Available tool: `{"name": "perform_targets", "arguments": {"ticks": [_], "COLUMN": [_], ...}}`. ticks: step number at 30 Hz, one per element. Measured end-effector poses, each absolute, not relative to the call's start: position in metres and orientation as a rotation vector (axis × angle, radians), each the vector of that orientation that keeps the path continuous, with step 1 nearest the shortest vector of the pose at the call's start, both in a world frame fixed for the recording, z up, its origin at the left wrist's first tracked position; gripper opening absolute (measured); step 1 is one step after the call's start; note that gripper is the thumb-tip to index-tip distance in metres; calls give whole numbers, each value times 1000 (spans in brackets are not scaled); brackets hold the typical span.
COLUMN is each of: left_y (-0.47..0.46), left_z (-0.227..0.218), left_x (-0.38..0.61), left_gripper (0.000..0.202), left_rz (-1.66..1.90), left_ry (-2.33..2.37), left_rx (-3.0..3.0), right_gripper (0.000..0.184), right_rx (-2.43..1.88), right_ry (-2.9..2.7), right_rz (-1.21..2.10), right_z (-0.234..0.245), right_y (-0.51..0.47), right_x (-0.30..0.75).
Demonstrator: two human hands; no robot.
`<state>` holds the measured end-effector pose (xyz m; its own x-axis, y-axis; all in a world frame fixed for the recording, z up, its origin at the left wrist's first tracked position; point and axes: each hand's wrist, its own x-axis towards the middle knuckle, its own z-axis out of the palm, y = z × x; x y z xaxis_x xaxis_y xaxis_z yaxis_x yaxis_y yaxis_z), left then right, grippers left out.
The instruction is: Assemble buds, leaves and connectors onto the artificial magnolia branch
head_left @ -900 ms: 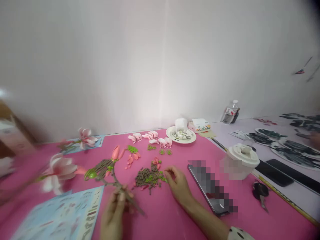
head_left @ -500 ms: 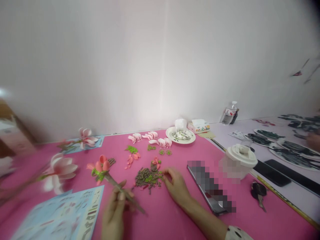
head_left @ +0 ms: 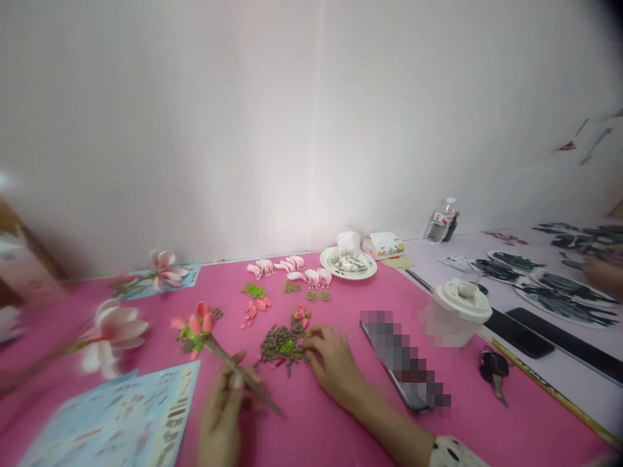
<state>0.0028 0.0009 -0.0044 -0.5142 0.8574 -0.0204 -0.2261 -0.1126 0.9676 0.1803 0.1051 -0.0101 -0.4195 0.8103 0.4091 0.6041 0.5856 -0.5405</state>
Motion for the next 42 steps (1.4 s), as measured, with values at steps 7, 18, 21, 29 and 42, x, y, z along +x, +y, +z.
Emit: {"name": "perform_targets", "arguments": {"ticks": [7,18,21,29,42], "left_y": [0,-1,-1,-2,-2], "left_z": [1,6,9,7,7], "left_x": [6,12,13,15,14], "left_gripper": [46,52,53,59,54], "left_rz": [1725,1701,1703,1711,1684], "left_ry": [1369,1329,1311,1309,1294], "left_rx": [712,647,634,601,630], "right_gripper": [23,26,29,12,8], "right_rx": [-1155,-1244,-1283,-1403,-1332], "right_ry": [-2119,-2103,-2103,-2094,-2155], "right_rz": [427,381,352,276,291], "right_z": [-12,-15,-16,-20,-15], "right_y": [110,110,111,110,107], "right_x": [182,183,183,180,181]}}
